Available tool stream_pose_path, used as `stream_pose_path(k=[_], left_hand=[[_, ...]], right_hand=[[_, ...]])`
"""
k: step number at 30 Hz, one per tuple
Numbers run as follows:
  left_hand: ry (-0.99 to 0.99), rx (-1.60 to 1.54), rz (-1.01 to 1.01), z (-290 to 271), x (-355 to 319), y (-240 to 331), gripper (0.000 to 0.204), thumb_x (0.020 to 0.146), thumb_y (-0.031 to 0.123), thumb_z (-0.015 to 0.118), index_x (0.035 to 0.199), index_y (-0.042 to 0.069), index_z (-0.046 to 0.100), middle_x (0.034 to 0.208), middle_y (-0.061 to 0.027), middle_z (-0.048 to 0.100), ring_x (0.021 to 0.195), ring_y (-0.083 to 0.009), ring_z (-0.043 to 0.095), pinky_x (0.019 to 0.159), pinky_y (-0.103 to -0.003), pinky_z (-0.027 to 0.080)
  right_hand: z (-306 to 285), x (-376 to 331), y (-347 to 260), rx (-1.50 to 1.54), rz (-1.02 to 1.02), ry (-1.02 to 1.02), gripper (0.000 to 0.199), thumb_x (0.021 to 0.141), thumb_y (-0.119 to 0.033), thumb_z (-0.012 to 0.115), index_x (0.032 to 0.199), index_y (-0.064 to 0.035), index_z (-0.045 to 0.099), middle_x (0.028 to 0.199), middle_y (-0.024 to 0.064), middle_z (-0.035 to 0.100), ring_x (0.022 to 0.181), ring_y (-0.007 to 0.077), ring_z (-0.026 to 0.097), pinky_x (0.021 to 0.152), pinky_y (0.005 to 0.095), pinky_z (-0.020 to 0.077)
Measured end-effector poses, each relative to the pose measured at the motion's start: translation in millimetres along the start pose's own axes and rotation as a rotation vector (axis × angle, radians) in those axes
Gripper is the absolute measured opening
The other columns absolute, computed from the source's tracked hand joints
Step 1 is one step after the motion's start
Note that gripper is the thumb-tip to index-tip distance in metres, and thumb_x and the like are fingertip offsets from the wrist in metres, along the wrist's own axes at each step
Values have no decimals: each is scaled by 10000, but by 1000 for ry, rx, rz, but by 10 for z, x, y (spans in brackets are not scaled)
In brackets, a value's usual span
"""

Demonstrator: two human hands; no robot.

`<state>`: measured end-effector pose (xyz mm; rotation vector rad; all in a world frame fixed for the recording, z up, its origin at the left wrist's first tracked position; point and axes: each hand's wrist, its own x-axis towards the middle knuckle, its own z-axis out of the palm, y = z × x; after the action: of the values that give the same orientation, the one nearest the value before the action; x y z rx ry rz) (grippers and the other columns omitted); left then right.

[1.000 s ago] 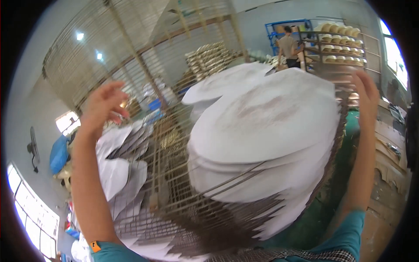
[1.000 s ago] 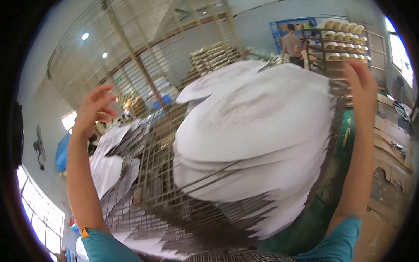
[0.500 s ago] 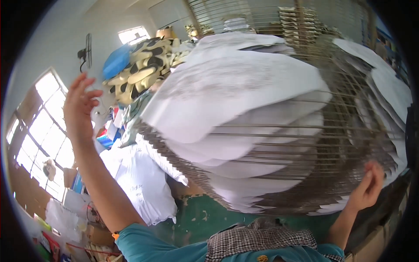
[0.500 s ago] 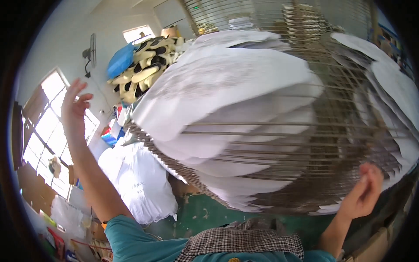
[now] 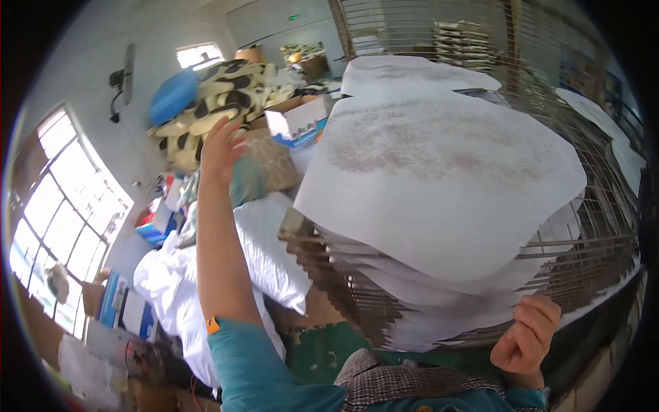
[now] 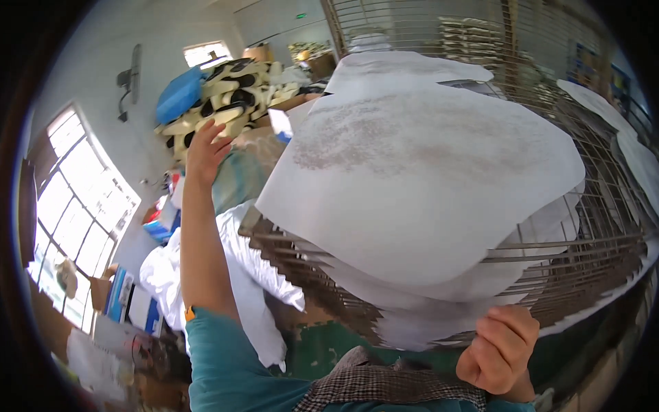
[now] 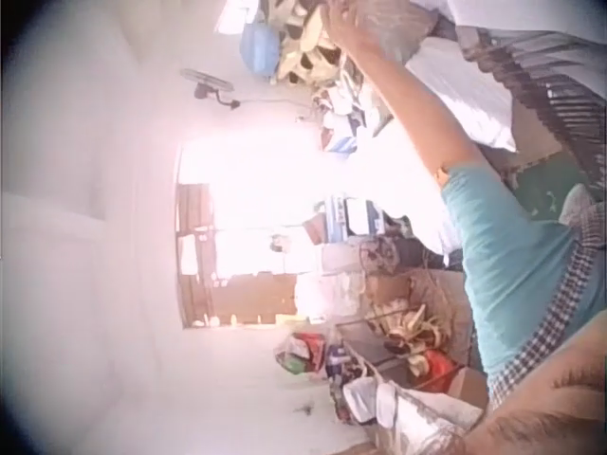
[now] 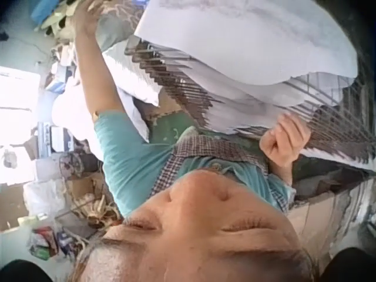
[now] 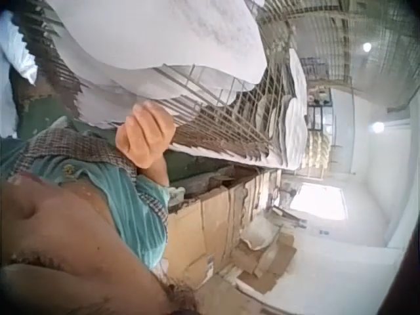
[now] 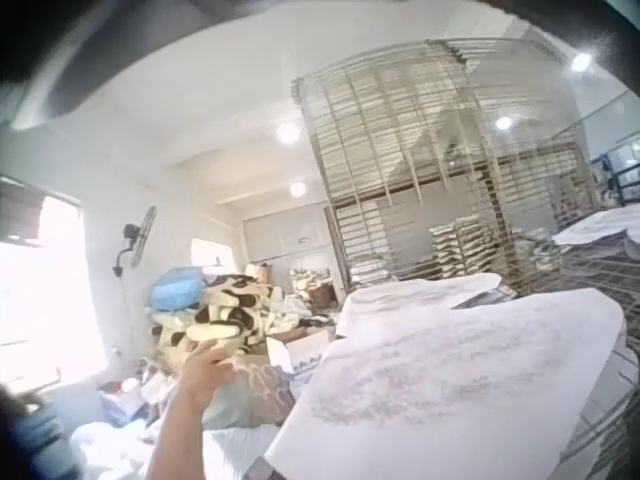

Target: Applying adhesive to shoe material pieces using a spray gun and organizing them on a drying rack.

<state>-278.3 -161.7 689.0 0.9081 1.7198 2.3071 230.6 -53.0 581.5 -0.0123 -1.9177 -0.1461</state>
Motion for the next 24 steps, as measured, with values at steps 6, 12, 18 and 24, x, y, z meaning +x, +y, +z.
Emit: stream_pose_path(k=[6, 12, 18, 24], left_hand=[[-221, -108, 15, 823, 1420, -580, 558, 756, 167, 593, 1269, 73, 395, 1066, -58, 519, 817, -175, 509, 650, -292, 446], [-467, -119, 18, 2074, 2320, -937, 627, 751, 214, 594, 1304, 50, 349, 1267, -106, 431, 1113, -219, 426, 862, -349, 371], [-432, -276, 259, 3206, 2818, -802, 620, 728, 186, 629, 1258, -20, 381, 1262, -176, 427, 1170, -255, 405, 951, -331, 316], [-351, -326, 418, 3648, 3560, -756, 610, 632, 183, 722, 1136, -22, 445, 1095, -157, 540, 978, -263, 530, 839, -353, 429]], right_hand=[[721, 154, -680, -194, -2, -81, 265, 719, -24, 478, 982, -49, 463, 965, 114, 486, 817, 283, 474, 619, 387, 414], [1672, 390, -961, -680, -71, 240, 455, 880, -438, 395, 1187, -101, 405, 1190, 141, 441, 1046, 384, 437, 858, 472, 396], [2219, 955, -1535, -619, 482, 84, 398, 843, -235, 492, 1232, -181, 426, 1300, 57, 396, 1233, 357, 321, 1037, 504, 194], [2231, 746, -1190, -720, 138, 151, 346, 817, -305, 436, 1147, -207, 478, 1207, 50, 463, 1069, 387, 460, 1008, 538, 179]])
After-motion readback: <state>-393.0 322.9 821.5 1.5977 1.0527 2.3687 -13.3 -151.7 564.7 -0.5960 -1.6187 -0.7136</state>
